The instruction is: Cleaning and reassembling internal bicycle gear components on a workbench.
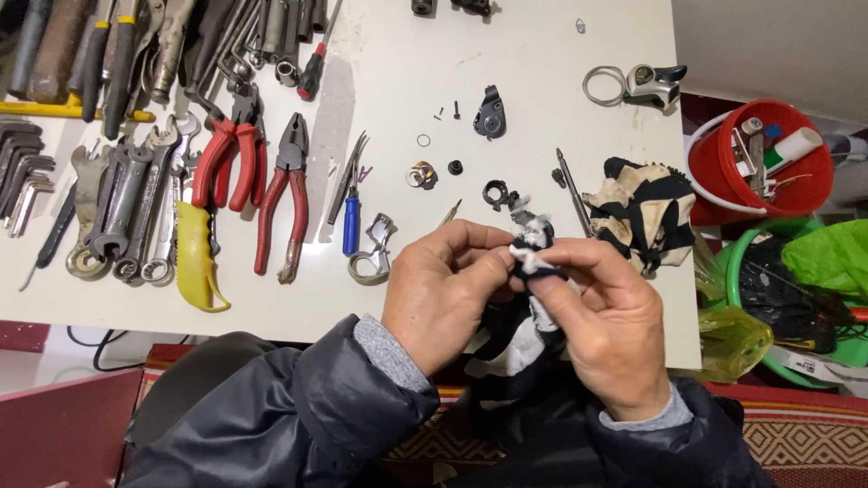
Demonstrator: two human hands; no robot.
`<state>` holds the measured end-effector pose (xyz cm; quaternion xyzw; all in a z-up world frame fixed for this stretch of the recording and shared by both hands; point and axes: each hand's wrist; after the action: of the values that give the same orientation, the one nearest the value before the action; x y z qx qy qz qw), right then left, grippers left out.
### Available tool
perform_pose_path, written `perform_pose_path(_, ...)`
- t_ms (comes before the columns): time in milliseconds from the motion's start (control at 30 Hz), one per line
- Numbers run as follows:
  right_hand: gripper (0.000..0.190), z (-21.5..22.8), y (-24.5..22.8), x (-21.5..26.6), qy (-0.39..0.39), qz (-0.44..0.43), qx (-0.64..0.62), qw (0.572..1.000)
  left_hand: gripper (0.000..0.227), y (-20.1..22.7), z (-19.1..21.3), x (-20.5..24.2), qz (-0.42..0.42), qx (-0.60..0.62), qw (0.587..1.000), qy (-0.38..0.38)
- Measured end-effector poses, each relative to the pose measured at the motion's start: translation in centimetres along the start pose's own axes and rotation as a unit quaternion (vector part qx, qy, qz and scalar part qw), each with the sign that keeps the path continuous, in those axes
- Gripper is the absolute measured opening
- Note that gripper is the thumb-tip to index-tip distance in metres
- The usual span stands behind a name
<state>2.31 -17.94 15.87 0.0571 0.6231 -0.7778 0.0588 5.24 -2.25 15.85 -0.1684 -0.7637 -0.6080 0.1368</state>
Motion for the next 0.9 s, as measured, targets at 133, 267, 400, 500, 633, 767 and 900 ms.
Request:
perform_pose_path(133, 0.026, -0.1, 0.0, -0.2, 0.042, -0.065, -0.034, 0.996, 0.009, -0.7, -0.2, 0.5, -0.07, -0.041, 0.997, -0.013)
perform_pose_path(267, 0.025, 0.5, 0.1, -0.2, 0.1, -0.1, -0.003, 0.99, 0.01, -1.0, -0.5, 0.6, -0.049, 0.003, 0.998, -0.025)
perform_pose_path(400, 0.026, 1.1, 0.0, 0.4, 0.046, -0.057, -0.005, 0.997, 0.014, -0.7, -0.7, 0.2, 0.015, 0.071, 0.997, 0.019)
perform_pose_path(500, 0.022, 0.6, 0.5, 0.9, 0.05, -0.041, 0.03, 0.997, 0.011, -2.1, -1.1, -0.2, 0.029, 0.125, 0.992, -0.011)
perform_pose_path(633, 0.022, 1.4, 0.2, 0.7, 0.077, -0.098, 0.037, 0.992, 0.009, -3.0, -0.8, -0.3, 0.025, 0.17, 0.983, -0.07)
perform_pose_path(767, 0.02, 1.8, 0.4, 0.9, 0.062, -0.034, 0.102, 0.992, 0.012, -3.7, -0.3, -0.6, 0.04, 0.2, 0.973, -0.112)
perform_pose_path(900, 0.017, 1.1, -0.5, 1.0, 0.047, 0.073, 0.198, 0.976, 0.012, -4.2, 0.0, -0.9, 0.025, 0.219, 0.965, -0.139)
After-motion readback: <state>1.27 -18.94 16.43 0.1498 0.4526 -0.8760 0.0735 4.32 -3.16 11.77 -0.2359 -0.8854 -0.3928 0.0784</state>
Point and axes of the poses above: each hand's wrist, its own x-axis away from the middle knuckle, its own z-axis out of the back of the hand, y = z × x, and after that the axes turned 2 degrees about -x, right-handed
